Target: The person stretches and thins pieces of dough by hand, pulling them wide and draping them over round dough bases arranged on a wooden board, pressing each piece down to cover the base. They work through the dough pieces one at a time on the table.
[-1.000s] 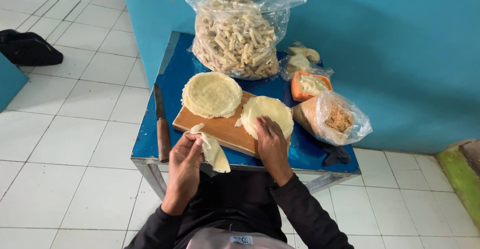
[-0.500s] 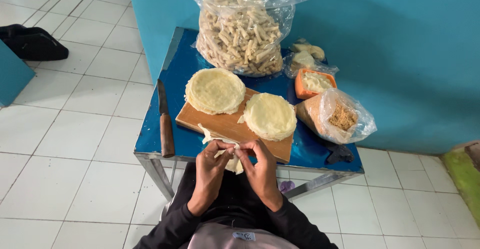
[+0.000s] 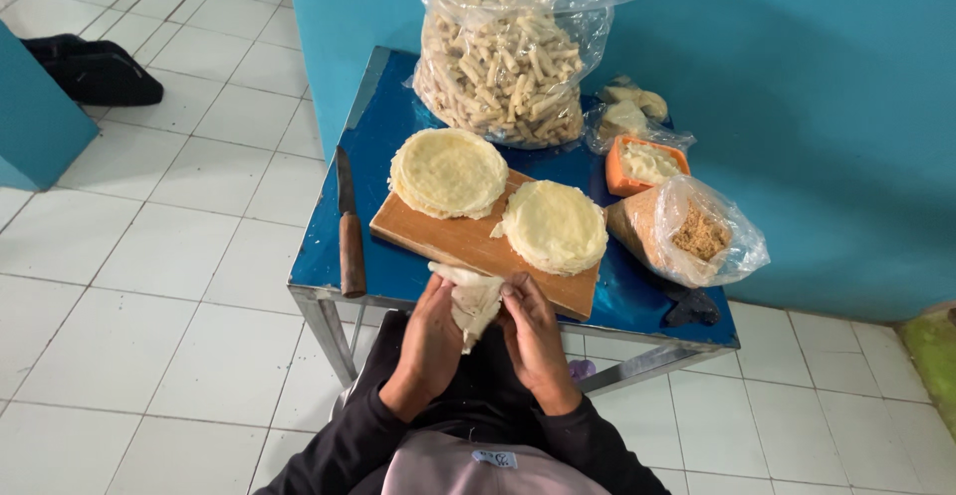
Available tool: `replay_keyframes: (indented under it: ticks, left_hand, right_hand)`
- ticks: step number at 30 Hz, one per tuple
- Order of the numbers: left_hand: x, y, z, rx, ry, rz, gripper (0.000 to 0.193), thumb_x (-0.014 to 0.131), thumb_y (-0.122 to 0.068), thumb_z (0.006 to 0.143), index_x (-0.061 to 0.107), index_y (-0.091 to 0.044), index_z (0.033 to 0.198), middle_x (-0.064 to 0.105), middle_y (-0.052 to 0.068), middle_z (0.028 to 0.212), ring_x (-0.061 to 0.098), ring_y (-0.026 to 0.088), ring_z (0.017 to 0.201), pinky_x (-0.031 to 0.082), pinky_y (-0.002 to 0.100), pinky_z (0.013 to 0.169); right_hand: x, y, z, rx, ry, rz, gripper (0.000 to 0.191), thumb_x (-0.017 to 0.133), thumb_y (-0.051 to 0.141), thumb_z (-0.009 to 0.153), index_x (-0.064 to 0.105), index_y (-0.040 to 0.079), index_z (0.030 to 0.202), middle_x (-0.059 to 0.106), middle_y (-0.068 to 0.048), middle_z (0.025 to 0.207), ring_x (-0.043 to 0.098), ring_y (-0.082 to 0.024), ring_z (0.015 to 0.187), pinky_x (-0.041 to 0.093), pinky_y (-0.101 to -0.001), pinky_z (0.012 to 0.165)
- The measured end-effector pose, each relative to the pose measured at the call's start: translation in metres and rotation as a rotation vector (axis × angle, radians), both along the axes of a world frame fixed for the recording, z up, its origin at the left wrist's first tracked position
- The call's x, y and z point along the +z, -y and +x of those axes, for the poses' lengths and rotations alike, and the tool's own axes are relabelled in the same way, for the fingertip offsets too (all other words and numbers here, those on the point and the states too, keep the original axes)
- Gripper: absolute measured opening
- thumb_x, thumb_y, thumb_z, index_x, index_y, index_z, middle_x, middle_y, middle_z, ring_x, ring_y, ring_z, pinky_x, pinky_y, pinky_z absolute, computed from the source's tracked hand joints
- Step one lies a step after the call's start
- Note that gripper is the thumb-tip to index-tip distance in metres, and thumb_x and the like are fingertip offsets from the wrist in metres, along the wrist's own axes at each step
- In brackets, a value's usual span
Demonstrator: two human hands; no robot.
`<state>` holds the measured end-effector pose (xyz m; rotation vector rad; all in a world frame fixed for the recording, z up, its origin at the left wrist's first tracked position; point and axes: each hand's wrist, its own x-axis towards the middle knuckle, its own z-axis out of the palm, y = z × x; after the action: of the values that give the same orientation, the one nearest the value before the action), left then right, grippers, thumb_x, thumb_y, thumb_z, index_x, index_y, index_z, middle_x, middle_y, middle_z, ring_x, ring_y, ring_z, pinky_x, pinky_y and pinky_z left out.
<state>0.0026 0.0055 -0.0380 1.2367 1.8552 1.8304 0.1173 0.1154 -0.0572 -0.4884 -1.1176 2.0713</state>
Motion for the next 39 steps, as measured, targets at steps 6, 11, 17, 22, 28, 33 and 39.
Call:
replay_keyframes:
  ticks: [6, 11, 17, 22, 28, 33, 39]
  left_hand:
    - [0.018, -0.011, 0.004, -0.282, 0.719, 0.226, 0.038, 0.074, -0.004, 0.091, 0.055, -0.002, 0.124, 0.069, 0.011, 0.117, 0.065, 0.014, 0.104, 0.054, 0.028, 0.087]
    - [0.029, -0.006, -0.012, -0.063, 0.346, 0.036, 0.022, 0.077, -0.011, 0.093, 0.061, -0.001, 0.105, 0.074, 0.011, 0.088, 0.065, 0.014, 0.078, 0.052, 0.031, 0.067]
    - [0.033, -0.01, -0.006, 0.106, -0.036, 0.011, 0.015, 0.073, -0.009, 0.09, 0.067, -0.004, 0.102, 0.073, 0.018, 0.079, 0.075, 0.028, 0.072, 0.055, 0.035, 0.058]
    - [0.031, -0.013, 0.01, 0.079, -0.176, 0.037, 0.017, 0.074, -0.009, 0.086, 0.068, -0.006, 0.101, 0.073, 0.018, 0.079, 0.073, 0.032, 0.072, 0.055, 0.036, 0.058]
    - [0.031, -0.005, -0.001, 0.059, 0.072, 0.007, 0.011, 0.071, -0.009, 0.092, 0.066, -0.003, 0.099, 0.07, 0.012, 0.07, 0.068, 0.02, 0.057, 0.053, 0.033, 0.054]
    - [0.024, -0.007, -0.006, 0.079, 0.205, 0.09, 0.009, 0.058, -0.006, 0.105, 0.055, 0.002, 0.108, 0.06, 0.016, 0.08, 0.055, 0.023, 0.069, 0.048, 0.035, 0.063]
    - [0.027, -0.01, 0.004, 0.067, 0.037, 0.142, 0.01, 0.053, -0.004, 0.103, 0.053, 0.001, 0.112, 0.066, 0.016, 0.093, 0.067, 0.03, 0.081, 0.053, 0.036, 0.075]
  right_hand:
    - [0.015, 0.002, 0.01, -0.004, 0.126, 0.221, 0.009, 0.062, 0.011, 0.105, 0.061, 0.004, 0.11, 0.059, 0.003, 0.095, 0.052, -0.004, 0.088, 0.042, -0.0202, 0.077]
    - [0.023, -0.005, 0.026, -0.032, 0.006, 0.059, 0.012, 0.064, 0.01, 0.102, 0.059, 0.007, 0.113, 0.057, 0.004, 0.093, 0.053, -0.007, 0.084, 0.046, -0.0228, 0.077]
    - [0.036, 0.008, 0.017, 0.084, 0.091, 0.251, 0.026, 0.061, 0.021, 0.105, 0.057, 0.004, 0.124, 0.062, -0.001, 0.106, 0.058, -0.008, 0.098, 0.048, -0.0244, 0.089]
    - [0.051, 0.015, 0.008, -0.086, 0.345, 0.739, 0.043, 0.072, 0.015, 0.093, 0.053, 0.0, 0.129, 0.064, -0.004, 0.114, 0.06, -0.009, 0.108, 0.049, -0.0233, 0.092]
    - [0.034, -0.004, 0.018, -0.124, 0.528, 0.532, 0.027, 0.059, 0.01, 0.104, 0.074, -0.003, 0.124, 0.073, -0.01, 0.097, 0.064, -0.012, 0.086, 0.051, -0.0254, 0.075]
    - [0.025, -0.006, 0.012, 0.007, 0.086, -0.13, 0.03, 0.057, 0.011, 0.1, 0.063, -0.002, 0.126, 0.072, -0.009, 0.112, 0.068, -0.016, 0.101, 0.055, -0.0308, 0.087]
    - [0.035, 0.015, 0.001, -0.022, 0.203, 0.423, 0.029, 0.06, 0.011, 0.099, 0.056, 0.003, 0.127, 0.067, -0.005, 0.114, 0.063, -0.012, 0.107, 0.052, -0.0269, 0.092]
